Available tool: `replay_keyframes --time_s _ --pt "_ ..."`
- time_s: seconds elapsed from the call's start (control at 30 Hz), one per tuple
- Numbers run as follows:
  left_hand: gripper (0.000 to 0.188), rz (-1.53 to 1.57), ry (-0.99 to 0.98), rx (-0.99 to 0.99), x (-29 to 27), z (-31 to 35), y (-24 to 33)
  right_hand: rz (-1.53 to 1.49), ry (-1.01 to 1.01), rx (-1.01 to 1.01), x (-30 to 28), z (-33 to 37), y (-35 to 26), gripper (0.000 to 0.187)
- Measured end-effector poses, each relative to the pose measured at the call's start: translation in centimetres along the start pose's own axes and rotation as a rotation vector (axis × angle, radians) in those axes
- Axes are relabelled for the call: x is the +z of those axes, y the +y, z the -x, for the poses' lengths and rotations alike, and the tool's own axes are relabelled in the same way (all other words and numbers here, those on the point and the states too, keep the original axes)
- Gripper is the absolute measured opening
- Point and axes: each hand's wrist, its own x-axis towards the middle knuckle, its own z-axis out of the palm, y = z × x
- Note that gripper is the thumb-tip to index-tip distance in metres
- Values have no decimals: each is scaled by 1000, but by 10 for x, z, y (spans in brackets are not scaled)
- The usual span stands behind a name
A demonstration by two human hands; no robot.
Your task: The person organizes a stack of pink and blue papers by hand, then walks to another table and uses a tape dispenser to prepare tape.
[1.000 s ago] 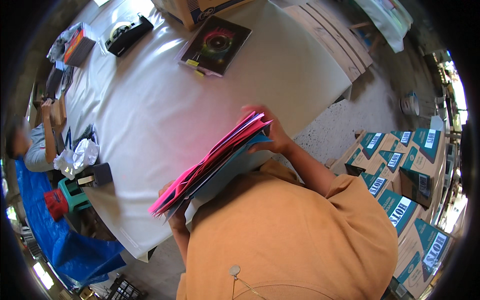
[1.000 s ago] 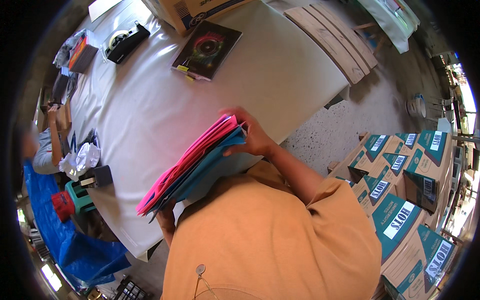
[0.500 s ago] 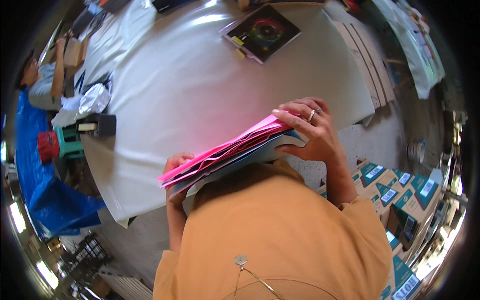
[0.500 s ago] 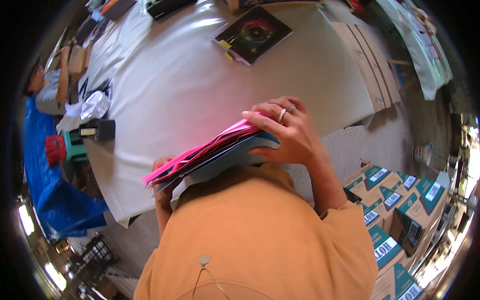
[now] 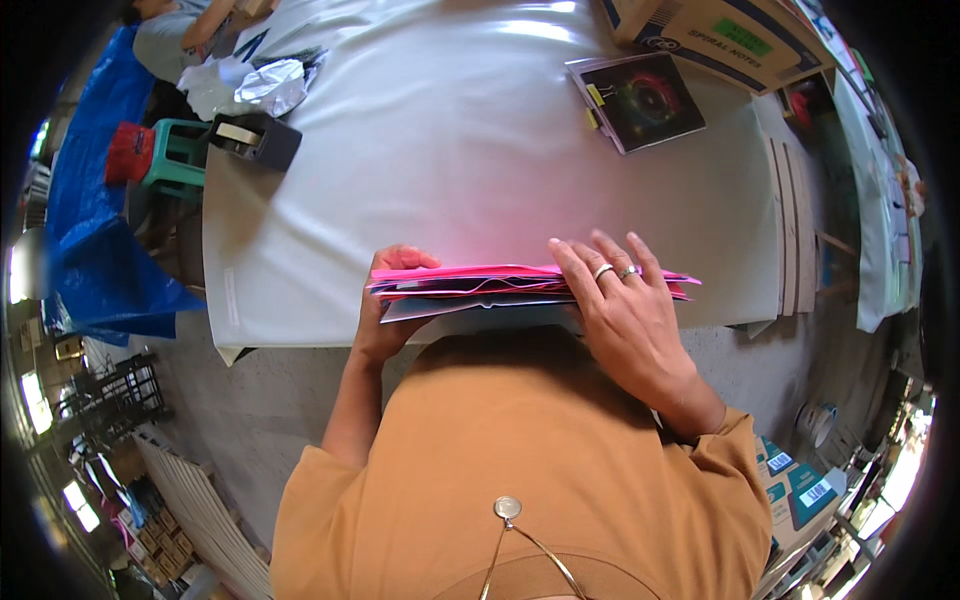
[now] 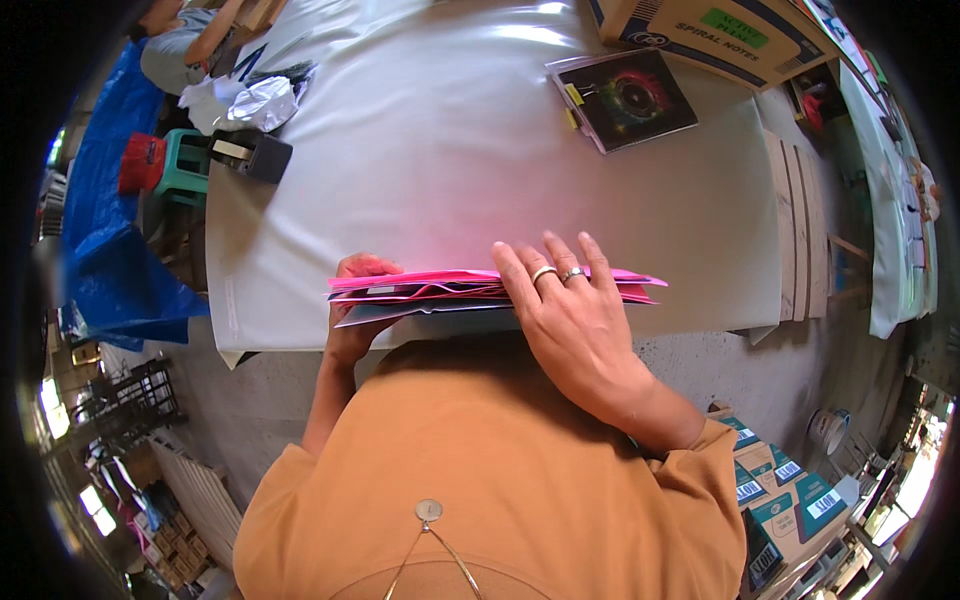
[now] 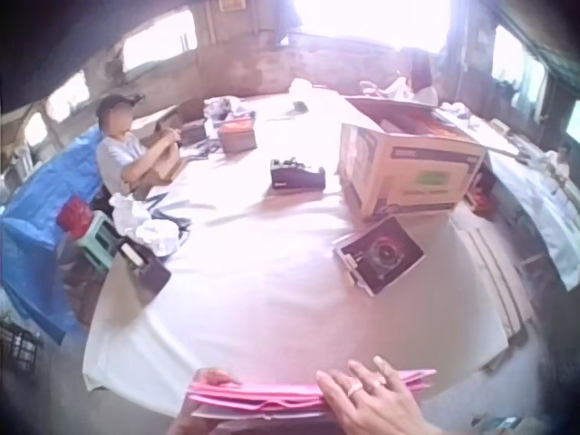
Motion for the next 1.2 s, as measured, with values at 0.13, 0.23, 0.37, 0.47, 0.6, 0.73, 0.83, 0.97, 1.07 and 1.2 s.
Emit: replay_keyframes --time_s 0.13,0.23,0.37,0.47,0.6,0.73,0.83,0.97,1.07,1.2 --pt "70 31 84 -25 4 0 15 -81 -17 -6 8 -17 0 22" --pt "76 -20 278 404 9 -12 53 -45 109 -49 19 -19 5 18" --pt "91 -833 131 679 38 -16 123 -54 106 -38 15 -21 4 22" --pt "96 -1301 -227 332 64 -16 122 -69 146 -66 12 -23 -1 24" --pt "95 -1392 -216 356 69 -26 128 -60 137 -65 16 -20 2 23" --pt "53 -1346 -407 183 78 -32 111 -68 224 -149 21 -19 3 18" --pt "24 -1299 -311 417 70 -37 100 -193 -16 -131 17 -23 -1 11" --pt "19 -1188 -313 363 70 -42 107 -154 -102 -191 12 -27 2 10" --pt "16 -1202 -339 223 61 -48 108 -96 -114 -97 11 -27 31 3" --pt "14 -1223 -362 230 6 -66 115 -154 -134 20 -1 -8 96 9"
